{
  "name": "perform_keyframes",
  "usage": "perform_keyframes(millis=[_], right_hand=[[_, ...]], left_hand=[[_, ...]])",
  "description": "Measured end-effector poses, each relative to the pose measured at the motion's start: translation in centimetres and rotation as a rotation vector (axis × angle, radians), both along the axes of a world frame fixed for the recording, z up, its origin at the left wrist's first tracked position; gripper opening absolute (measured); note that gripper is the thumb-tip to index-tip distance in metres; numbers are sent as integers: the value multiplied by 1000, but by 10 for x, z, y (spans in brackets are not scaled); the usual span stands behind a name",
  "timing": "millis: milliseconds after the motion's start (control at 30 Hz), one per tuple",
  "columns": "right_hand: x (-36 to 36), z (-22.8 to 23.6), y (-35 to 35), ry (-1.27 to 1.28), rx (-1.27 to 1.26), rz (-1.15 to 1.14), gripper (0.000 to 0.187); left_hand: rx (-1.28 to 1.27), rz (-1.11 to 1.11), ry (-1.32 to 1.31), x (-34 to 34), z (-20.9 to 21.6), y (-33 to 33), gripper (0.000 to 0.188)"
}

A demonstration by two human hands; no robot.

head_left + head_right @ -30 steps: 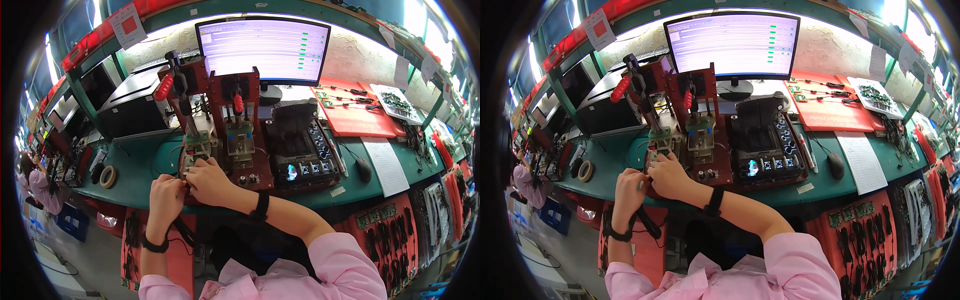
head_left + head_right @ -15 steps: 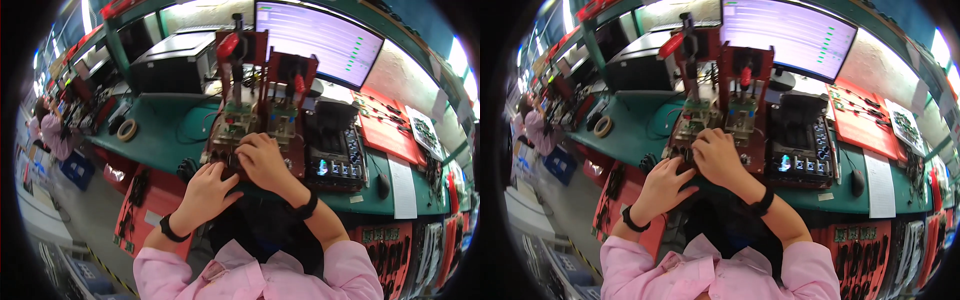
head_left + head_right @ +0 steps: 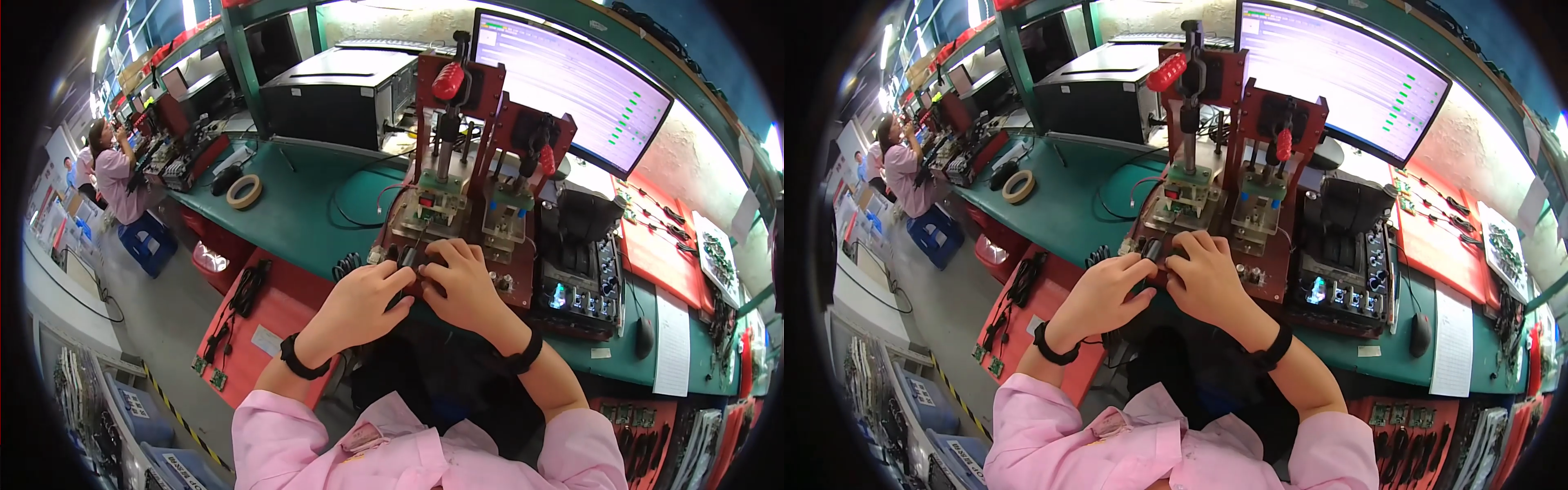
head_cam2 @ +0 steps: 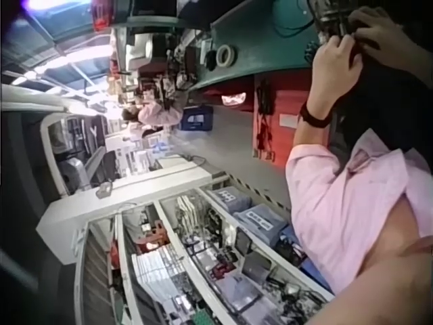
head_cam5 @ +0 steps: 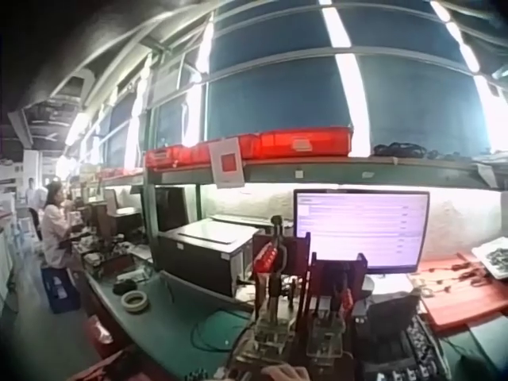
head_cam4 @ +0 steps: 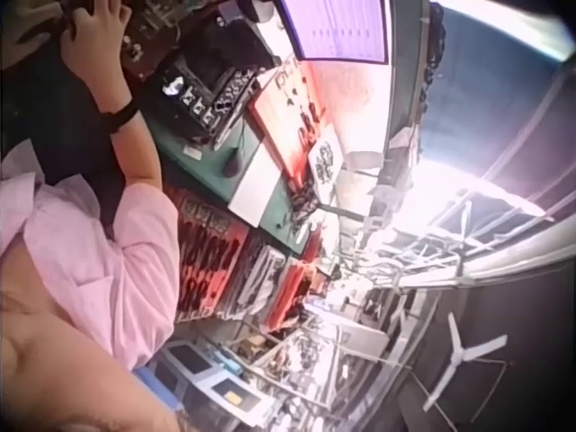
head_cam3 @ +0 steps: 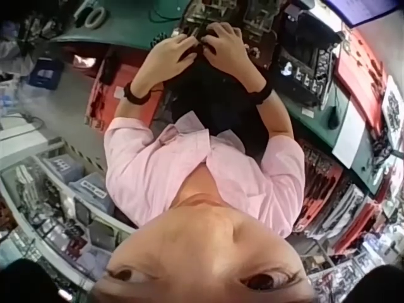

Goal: The person tests a circuit board by placing it into a testing fixture, pulling a lever, and manipulating a joystick and buttons. They then remove the board, place it on a foam tray, mark it with a pen, and write on a log sheet.

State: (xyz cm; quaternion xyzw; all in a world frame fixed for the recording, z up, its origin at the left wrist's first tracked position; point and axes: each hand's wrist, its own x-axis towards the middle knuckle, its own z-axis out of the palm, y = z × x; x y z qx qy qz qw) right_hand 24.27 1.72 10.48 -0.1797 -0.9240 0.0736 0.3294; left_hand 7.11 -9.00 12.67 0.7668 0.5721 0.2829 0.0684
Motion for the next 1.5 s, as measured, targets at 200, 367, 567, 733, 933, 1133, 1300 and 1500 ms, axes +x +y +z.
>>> perform_keyframes(millis=[200, 367, 567, 733, 933, 1133, 1300, 1500], right_hand=[[-5, 10, -6, 5, 38, 110, 21], [-5, 12, -13, -42, 90, 55, 19], [-6, 15, -11, -43, 47, 57, 19], [-11, 16, 4, -64, 2, 39, 18], [13, 20, 10, -72, 48, -92, 12], [6, 13, 0, -94, 91, -65, 7], [-7, 10, 3, -104, 78, -58, 7], [3, 14, 7, -152, -8, -137, 8]], left_hand=[[39, 29, 15, -8, -3, -4, 23], [68, -29, 81, -7, -11, -9, 28], [66, -24, 99, -3, -10, -12, 31], [82, -72, 104, -7, -5, -10, 31], [106, -24, 91, 2, -1, -2, 32], [76, -31, 83, 7, 4, -7, 32], [59, -14, 89, 5, 4, -9, 32], [56, -14, 88, 4, 2, -7, 32]])
